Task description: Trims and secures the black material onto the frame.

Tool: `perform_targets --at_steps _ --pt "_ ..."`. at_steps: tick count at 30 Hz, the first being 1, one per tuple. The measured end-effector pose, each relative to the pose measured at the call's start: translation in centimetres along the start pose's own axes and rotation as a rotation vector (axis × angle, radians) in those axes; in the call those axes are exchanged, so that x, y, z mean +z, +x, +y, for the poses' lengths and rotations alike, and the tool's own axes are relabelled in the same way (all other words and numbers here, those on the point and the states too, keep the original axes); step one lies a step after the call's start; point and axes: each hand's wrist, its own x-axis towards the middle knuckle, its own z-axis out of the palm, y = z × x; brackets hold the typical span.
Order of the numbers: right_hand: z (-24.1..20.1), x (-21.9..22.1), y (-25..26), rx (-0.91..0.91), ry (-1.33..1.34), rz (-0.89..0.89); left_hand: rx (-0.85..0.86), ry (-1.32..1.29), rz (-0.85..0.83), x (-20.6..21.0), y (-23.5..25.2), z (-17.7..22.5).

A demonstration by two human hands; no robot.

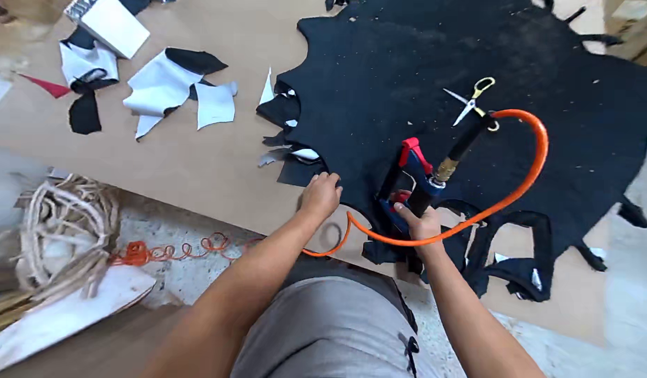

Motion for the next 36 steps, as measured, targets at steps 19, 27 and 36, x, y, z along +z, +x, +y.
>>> perform_targets --at_steps 19,27,36 --pt "-0.3 5.1 1.4 -0.158 -0.229 -0.058 -0.265 -0.054 -0.224 -1.7 1.5 0.4" --pt "0.8 -2.5 4.7 -0.185 -0.052 0.198 0.266 0.112 0.113 1.1 6.6 2.6" --pt "2.3 -0.3 7.8 -0.220 0.106 0.240 0.394 0.277 0.082 5.1 10.0 3.6"
